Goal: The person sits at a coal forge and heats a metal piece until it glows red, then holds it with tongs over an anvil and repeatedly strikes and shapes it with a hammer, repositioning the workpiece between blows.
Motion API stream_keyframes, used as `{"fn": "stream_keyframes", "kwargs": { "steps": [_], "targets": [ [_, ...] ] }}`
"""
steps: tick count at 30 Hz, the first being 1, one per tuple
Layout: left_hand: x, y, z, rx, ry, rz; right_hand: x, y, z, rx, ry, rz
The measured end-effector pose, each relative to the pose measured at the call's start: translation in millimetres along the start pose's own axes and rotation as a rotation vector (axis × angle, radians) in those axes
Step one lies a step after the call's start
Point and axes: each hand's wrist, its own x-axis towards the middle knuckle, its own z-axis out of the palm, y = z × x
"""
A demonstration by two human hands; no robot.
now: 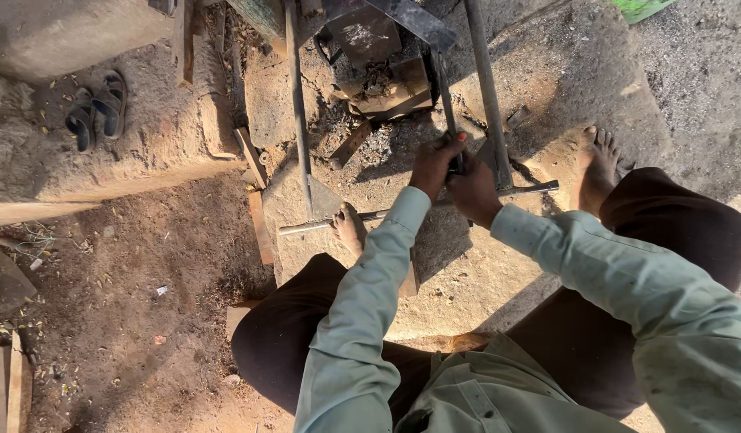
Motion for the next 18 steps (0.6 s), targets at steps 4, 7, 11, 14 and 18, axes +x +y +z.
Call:
{"fn": "stream_keyframes", "kwargs": {
  "steps": [4, 7, 11, 14, 18],
  "targets": [
    [-8, -17, 25, 0.013, 0.035, 0.037, -7, 15, -27, 0.142, -0.091, -0.043],
    [-13, -26, 46, -0.014, 0.051, 0.079, -12, 19, -49, 0.086, -0.16, 0.135],
    [-22, -36, 67, -0.018, 0.057, 0.129, -22, 23, -71, 0.289, -0.199, 0.331],
    [-31, -39, 82, -0.003, 0.059, 0.164, -28, 29, -83, 0.241, -0.23, 0.364],
    [-49, -39, 96, 0.069, 0.102, 0.105, -41, 40, -94, 0.296, -0.24, 0.351]
  ]
}}
